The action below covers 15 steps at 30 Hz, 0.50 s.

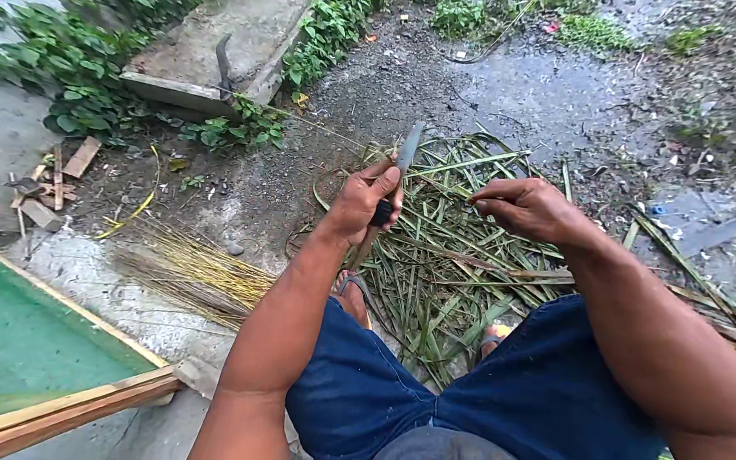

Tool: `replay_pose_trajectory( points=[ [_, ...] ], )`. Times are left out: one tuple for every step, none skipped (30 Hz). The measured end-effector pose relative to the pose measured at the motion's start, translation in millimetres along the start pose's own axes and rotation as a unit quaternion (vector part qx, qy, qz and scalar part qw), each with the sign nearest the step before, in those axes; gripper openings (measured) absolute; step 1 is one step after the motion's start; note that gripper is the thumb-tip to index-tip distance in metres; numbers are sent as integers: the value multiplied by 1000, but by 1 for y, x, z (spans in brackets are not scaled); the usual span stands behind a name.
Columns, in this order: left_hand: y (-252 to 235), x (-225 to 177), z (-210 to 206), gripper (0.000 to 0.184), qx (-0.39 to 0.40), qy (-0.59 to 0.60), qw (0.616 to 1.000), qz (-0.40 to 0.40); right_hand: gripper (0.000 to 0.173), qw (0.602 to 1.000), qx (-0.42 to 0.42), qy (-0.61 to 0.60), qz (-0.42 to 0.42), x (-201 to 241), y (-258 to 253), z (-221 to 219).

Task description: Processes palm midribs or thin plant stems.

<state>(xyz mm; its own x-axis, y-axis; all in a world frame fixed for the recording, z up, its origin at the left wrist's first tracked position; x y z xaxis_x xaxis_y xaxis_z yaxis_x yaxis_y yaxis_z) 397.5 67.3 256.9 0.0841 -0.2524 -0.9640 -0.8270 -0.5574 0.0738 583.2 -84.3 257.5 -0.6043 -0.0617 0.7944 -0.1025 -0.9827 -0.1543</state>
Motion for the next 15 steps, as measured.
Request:
replay_pose_trajectory(
  points=[
    [0,-2,2,37,-2,3,1000,-5,22,1000,0,-2,10,0,-1,-1],
    [-1,-8,9,35,-14,10,1000,-20,22,1000,-2,-4,15,1,-1,0],
    [-1,-15,18,35,-34,20,998,-42,22,1000,-5,-3,18,1,-1,1],
    [0,-22,25,35,-54,30,996,-63,22,1000,-9,-1,19,2,0,2],
    [2,-26,30,35,-70,38,994,-76,21,1000,-12,1,22,4,0,3],
    [3,-26,32,35,-79,45,992,-82,20,1000,-16,5,26,6,1,3],
    [5,-26,33,35,-83,47,992,-85,20,999,-16,10,30,6,1,3],
    [5,-26,35,36,-88,48,991,-88,20,999,-14,10,34,7,1,3],
    [6,-26,37,35,-94,46,990,-91,21,999,-10,8,38,8,1,3],
    [6,-27,40,35,-100,40,990,-93,21,999,-5,8,43,9,2,2],
    [6,-28,41,34,-104,35,989,-96,21,999,0,9,50,11,1,2],
    [7,-30,43,34,-108,30,989,-97,22,998,5,10,57,12,1,1],
    [7,-31,43,34,-112,23,989,-98,23,998,10,10,63,13,1,0],
    [8,-32,45,34,-114,15,988,-99,23,997,15,13,71,14,1,0],
    [8,-33,47,34,-118,13,988,-101,24,997,18,15,75,14,1,1]
  ],
)
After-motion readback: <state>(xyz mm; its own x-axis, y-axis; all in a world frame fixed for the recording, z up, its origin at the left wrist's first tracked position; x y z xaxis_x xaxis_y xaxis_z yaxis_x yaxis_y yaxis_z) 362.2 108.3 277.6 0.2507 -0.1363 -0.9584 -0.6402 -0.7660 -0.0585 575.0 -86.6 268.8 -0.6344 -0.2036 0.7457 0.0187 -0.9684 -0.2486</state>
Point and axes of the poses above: each hand's wrist, its own y-axis away from the middle knuckle, its own z-axis out of the back of the hand, x = y × z, the point moved 7 cm from there along -y, towards the middle knuckle, and after that the axes turned 1 degree about y, right-handed, at the moved point
